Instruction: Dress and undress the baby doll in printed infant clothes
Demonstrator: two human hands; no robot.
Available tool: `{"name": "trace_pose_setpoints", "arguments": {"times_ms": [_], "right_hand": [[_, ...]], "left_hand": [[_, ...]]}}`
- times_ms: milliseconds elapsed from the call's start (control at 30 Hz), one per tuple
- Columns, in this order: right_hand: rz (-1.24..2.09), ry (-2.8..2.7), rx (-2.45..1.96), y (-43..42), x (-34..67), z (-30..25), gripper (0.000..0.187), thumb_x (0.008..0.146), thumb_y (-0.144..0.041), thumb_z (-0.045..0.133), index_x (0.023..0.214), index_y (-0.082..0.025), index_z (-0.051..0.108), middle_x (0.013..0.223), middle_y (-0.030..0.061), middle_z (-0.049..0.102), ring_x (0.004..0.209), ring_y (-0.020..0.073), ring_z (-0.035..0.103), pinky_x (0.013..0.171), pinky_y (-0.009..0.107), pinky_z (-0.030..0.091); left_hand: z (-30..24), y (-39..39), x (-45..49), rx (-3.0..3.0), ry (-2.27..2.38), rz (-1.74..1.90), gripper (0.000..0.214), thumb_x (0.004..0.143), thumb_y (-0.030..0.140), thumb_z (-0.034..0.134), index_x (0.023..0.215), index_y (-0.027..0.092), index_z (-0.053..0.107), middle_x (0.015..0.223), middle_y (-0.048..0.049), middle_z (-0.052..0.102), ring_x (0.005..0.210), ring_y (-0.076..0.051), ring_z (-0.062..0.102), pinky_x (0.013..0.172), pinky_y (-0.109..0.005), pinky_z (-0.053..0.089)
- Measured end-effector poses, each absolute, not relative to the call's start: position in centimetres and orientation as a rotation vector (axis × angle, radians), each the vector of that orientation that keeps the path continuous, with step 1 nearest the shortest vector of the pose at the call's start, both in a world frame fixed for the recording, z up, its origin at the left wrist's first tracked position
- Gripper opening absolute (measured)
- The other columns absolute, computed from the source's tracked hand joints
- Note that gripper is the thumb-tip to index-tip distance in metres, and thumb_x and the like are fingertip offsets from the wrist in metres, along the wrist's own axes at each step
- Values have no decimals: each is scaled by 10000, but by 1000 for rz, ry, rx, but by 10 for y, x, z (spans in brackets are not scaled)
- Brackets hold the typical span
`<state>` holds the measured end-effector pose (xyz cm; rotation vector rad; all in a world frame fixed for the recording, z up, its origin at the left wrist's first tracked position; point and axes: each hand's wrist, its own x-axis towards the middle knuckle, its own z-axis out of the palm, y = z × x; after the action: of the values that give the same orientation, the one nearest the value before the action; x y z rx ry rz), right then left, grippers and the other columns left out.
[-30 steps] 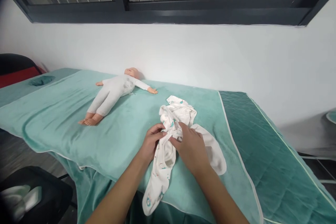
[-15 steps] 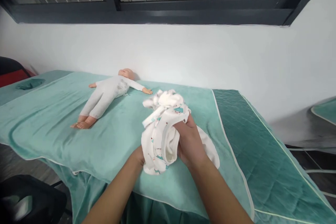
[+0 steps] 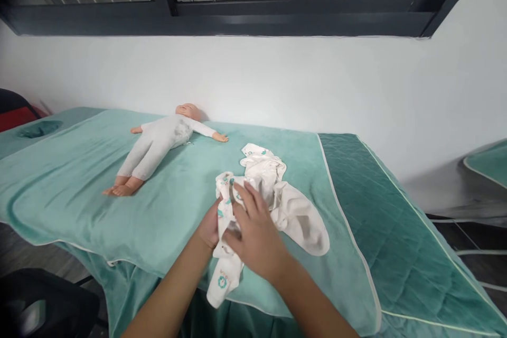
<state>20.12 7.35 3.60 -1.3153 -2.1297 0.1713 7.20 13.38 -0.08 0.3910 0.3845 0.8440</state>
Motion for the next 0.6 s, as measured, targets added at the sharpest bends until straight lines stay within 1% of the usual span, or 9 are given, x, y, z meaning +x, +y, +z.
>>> {"name": "trace_pose_setpoints", "arguments": {"times_ms": [67,133,200,333,400,467,533,600], "right_hand": [[167,-2207,-1326,63,190,26,581,777,-256,674,1325,-161,505,1574,133,332,1498,346,168,1181,596,263],[163,-2227,-1341,59,183,16,642,734,-275,714,1324,-146,496,1569,154,338,1504,366,146,1176,624,254],[176,-2197,-1349,58,179,9,689,719,-245,713,1355,-150,466,1583,150,311,1510,358,128,1176,607,271],[238,-2054,-1330,55,177,5,810,754,-121,639,1489,-198,305,1622,115,221,1521,293,123,1205,542,271],[381,-1968,-1319,50,177,7,858,775,-110,630,1524,-247,234,1638,94,172,1519,268,149,1205,509,289],[617,-1829,-1325,43,178,8,904,783,-158,669,1536,-299,190,1646,73,149,1511,258,189,1182,476,344],[853,-1618,-1321,36,178,8,915,799,-231,698,1538,-322,167,1629,72,219,1482,252,281,1138,443,410],[1023,-1426,-1286,29,175,7,862,823,-271,690,1530,-316,200,1555,80,383,1398,247,432,1079,416,471]], "left_hand": [[4,130,69,344,386,764,466,841,501,649,1094,110,669,943,-123,750,991,-296,710,918,-395,535],[7,128,66,306,373,699,504,873,568,571,1071,115,673,917,-121,744,967,-282,714,906,-384,539],[8,128,64,281,357,691,498,883,581,548,1038,126,678,891,-110,739,934,-265,720,891,-369,544],[6,133,63,230,373,820,399,877,525,591,930,140,681,824,-75,726,854,-223,723,854,-325,550],[6,135,62,211,390,880,380,874,515,604,888,143,678,768,-53,714,793,-203,716,830,-308,548],[6,136,61,197,411,910,386,870,524,611,843,143,671,691,-30,692,700,-182,693,795,-296,545],[5,137,60,198,447,908,424,859,553,614,806,135,665,613,-18,658,608,-169,657,747,-291,539],[4,139,60,214,486,934,433,845,562,632,807,132,665,577,-6,635,544,-154,623,702,-284,530]]}}
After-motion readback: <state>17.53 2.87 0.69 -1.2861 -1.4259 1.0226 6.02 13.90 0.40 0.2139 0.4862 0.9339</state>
